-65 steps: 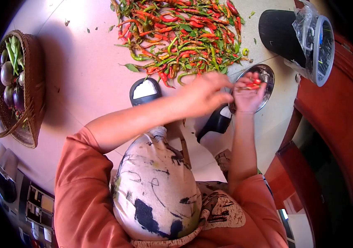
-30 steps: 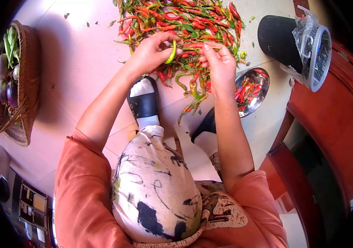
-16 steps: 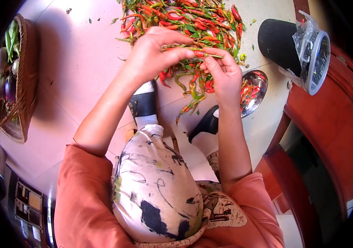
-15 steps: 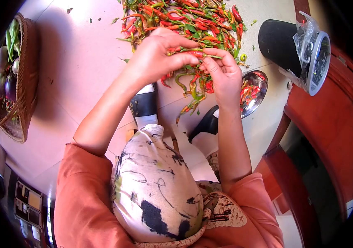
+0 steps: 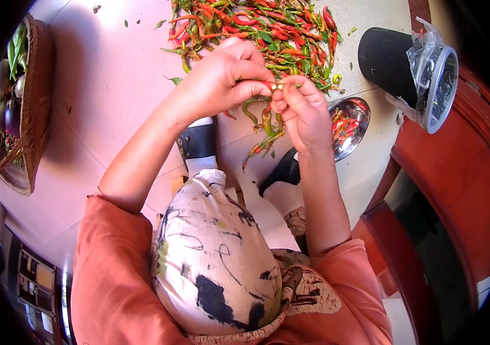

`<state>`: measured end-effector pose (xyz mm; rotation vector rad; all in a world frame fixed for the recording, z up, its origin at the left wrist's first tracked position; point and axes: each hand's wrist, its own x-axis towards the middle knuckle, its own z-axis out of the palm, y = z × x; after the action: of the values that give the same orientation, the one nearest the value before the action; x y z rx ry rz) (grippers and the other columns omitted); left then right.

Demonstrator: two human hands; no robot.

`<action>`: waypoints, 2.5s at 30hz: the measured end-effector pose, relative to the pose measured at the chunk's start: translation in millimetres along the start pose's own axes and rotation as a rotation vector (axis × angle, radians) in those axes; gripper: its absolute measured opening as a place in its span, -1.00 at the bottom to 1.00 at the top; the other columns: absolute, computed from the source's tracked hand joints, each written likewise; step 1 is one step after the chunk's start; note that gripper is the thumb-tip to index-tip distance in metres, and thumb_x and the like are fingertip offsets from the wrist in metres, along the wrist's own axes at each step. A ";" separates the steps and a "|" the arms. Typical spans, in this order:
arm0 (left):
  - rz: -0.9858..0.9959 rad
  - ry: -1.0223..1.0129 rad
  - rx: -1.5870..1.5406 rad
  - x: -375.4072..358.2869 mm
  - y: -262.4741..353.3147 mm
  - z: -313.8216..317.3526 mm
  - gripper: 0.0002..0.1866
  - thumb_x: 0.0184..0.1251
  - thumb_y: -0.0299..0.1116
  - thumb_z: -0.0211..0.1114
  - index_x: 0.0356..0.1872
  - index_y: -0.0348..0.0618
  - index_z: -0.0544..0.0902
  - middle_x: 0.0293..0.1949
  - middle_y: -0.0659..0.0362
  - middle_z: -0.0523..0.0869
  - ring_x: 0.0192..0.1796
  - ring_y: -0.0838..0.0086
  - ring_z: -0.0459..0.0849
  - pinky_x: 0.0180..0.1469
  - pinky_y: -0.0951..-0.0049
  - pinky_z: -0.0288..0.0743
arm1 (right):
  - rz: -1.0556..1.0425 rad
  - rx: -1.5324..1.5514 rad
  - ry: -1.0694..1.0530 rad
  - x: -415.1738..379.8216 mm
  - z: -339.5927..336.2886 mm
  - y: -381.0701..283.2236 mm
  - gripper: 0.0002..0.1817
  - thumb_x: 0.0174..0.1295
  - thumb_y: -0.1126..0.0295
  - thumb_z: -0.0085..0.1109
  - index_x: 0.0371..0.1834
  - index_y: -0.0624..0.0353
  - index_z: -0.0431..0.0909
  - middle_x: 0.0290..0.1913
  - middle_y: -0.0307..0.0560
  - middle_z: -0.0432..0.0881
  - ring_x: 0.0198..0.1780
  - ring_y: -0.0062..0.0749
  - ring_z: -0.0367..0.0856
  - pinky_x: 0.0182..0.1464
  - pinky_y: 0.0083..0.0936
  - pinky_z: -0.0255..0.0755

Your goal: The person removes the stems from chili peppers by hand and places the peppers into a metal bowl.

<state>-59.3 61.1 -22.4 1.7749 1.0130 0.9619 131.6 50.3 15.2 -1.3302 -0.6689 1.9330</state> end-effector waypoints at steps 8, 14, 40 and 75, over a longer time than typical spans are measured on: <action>-0.610 0.182 -1.406 -15.7 -7.6 16.3 -0.74 0.22 -0.37 0.25 -0.07 -0.18 0.54 -0.25 0.25 0.61 -0.22 0.62 0.53 -0.16 0.65 0.41 | 0.046 0.353 0.013 7.0 -9.9 -0.5 -0.82 0.22 0.42 -0.12 -0.13 0.14 0.37 -0.22 -0.08 0.55 -0.21 -0.41 0.53 -0.15 -0.43 0.41; -0.597 0.250 -1.380 -17.0 -5.3 18.1 -0.76 0.22 -0.39 0.24 -0.09 -0.16 0.54 -0.16 0.21 0.62 -0.13 0.57 0.57 -0.11 0.61 0.44 | 0.075 0.165 0.006 14.9 11.6 -3.9 -0.82 0.29 0.38 -0.07 -0.13 0.20 0.43 -0.19 -0.10 0.55 -0.20 -0.46 0.53 -0.19 -0.51 0.43; -0.172 0.059 0.598 -70.5 -62.8 53.8 -0.79 -0.15 -0.40 0.33 -0.39 -0.08 0.56 -0.31 0.15 0.51 -0.21 0.22 0.50 -0.19 0.31 0.44 | -0.378 -0.832 0.204 25.8 -23.4 -20.0 -0.83 0.21 0.49 0.12 -0.14 0.21 0.59 -0.22 -0.25 0.62 -0.21 -0.69 0.51 -0.14 -0.72 0.38; -1.092 0.282 -1.346 -89.5 10.7 10.6 -0.81 0.30 -0.30 0.16 -0.27 -0.23 0.55 -0.51 0.23 0.58 -0.57 0.70 0.47 -0.65 0.74 0.20 | -0.250 -0.887 -0.276 6.8 18.8 28.2 -0.80 0.16 0.50 0.04 -0.18 0.29 0.57 -0.51 -0.13 0.57 -0.52 -0.68 0.44 -0.46 -0.68 0.33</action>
<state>-80.7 -26.3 -34.1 -0.0843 0.9024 0.7831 105.3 37.2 -3.0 -1.3589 -1.8840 1.6637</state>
